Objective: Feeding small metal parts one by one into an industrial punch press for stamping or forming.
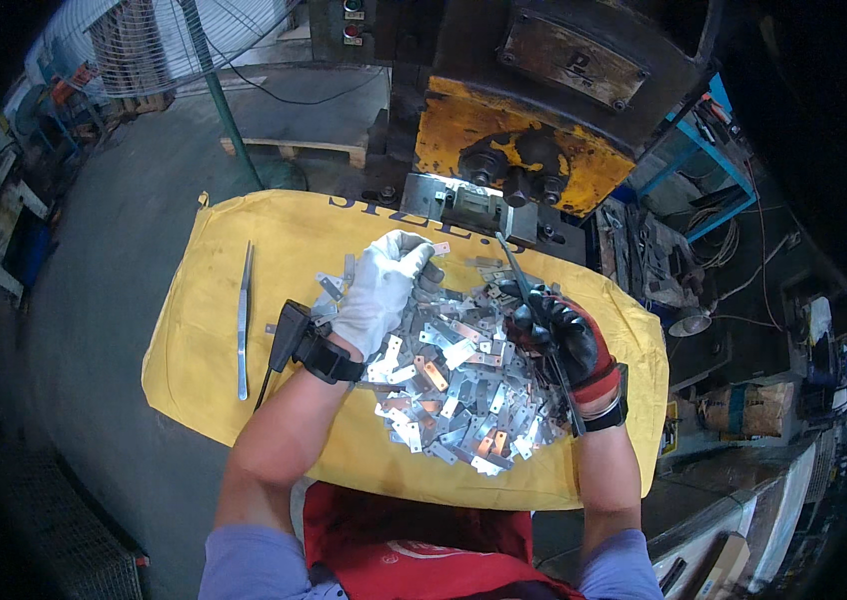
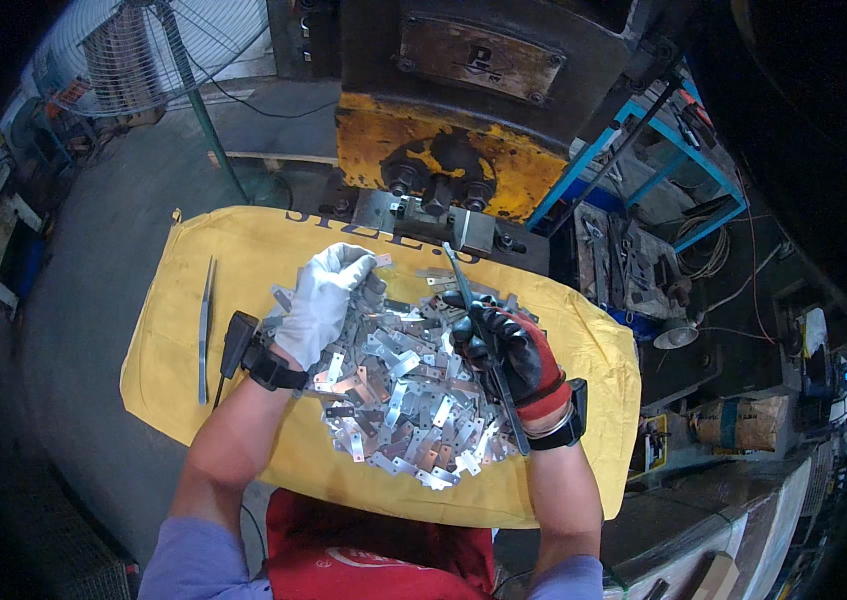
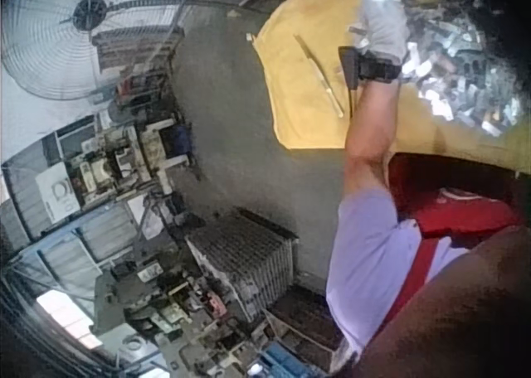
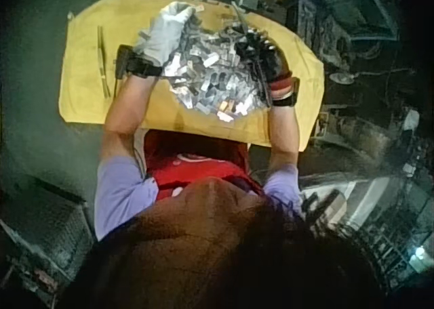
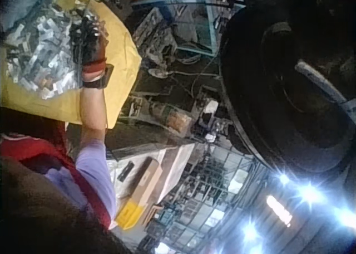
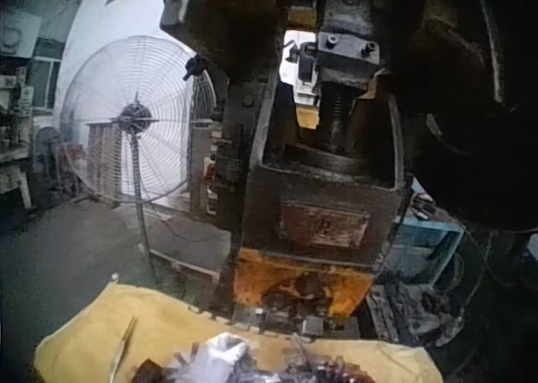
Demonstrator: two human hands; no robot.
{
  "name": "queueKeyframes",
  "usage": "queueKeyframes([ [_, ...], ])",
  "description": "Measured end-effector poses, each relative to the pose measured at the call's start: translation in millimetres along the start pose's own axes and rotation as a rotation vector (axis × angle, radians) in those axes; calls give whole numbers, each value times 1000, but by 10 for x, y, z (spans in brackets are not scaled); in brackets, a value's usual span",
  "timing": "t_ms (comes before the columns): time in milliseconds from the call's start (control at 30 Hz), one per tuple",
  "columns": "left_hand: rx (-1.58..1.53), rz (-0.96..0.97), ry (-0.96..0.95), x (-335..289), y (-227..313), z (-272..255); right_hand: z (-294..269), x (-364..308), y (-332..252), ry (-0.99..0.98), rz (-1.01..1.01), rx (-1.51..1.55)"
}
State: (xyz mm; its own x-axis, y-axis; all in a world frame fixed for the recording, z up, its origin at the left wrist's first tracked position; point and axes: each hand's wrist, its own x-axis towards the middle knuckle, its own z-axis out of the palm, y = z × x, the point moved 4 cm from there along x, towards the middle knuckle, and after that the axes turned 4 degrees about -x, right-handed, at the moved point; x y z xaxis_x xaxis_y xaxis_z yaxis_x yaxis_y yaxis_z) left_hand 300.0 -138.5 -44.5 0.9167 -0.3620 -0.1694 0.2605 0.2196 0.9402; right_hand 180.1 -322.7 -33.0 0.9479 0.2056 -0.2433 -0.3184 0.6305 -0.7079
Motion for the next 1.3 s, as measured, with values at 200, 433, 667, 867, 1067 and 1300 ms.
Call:
queueKeyframes([
  [200, 3, 57, -39, 8, -9, -19, 6, 0, -22, 184, -192, -296],
  [433, -30, -6, -9, -51, 33, 32, 70, 297, -101, 135, -76, -353],
  [667, -36, -36, -48, -71, 77, 9, 85, 523, -194, 150, -202, -476],
  [867, -283, -65, -16, 18, 28, -21, 356, 87, 35, 153, -127, -506],
  [1067, -354, -53, 6, 56, -17, -93, 519, 19, 127, 111, -27, -468],
  [1300, -219, -30, -3, 47, 12, -59, 428, 41, 137, 116, 55, -399],
])
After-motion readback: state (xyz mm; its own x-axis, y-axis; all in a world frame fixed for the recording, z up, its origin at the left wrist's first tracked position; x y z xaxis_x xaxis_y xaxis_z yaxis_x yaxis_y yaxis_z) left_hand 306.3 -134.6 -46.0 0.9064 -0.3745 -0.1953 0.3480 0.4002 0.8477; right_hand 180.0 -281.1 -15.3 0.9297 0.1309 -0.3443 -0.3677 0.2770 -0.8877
